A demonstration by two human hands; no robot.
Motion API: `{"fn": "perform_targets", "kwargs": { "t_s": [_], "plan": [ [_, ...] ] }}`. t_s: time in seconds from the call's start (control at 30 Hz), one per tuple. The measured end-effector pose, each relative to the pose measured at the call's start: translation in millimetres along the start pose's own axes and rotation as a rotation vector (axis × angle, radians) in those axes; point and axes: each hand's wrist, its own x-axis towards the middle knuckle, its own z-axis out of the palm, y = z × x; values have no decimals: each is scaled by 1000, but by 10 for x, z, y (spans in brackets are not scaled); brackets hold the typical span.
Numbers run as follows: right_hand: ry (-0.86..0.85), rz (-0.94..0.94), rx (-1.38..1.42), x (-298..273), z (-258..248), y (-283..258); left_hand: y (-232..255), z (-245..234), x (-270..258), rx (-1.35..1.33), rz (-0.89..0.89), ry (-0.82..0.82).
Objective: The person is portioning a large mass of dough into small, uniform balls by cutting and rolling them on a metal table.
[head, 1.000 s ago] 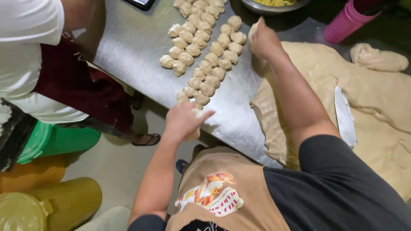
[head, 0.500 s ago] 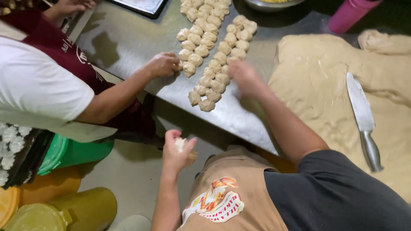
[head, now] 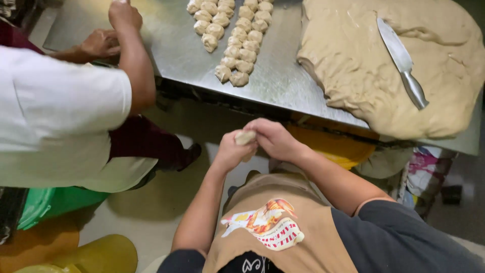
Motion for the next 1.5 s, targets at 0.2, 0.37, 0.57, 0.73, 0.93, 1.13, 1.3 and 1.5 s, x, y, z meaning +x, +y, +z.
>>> {"fn": "perform_targets", "kwargs": {
  "t_s": [0.2, 0.37, 0.57, 0.73, 0.93, 1.13, 1.3, 1.5],
  "plan": [
    [138, 97, -730, 15, 215, -190, 379, 226, 248, 902, 470, 198],
    [-24, 379, -782, 508, 31, 22, 779, 156, 598, 1196, 338, 126],
    [-531, 595, -214, 736, -260, 623, 1408, -108, 1030, 1343, -54, -94],
    [-561, 650, -187, 1543, -1133, 784, 1558, -539, 1520, 1184, -282, 92],
    [170, 797, -504, 2603, -2670, 2142, 1623, -666, 1340, 1074, -427, 272],
    [20, 459, -930, 3165, -2915, 3667, 1464, -728, 1247, 810, -671, 414],
    [-41, 524, -808, 3155, -2766, 3099, 1565, -719, 1344, 466, -413, 453],
    [-367, 353, -111, 2179, -1189, 1040, 1911, -455, 1640, 506, 138, 92]
  ]
}}
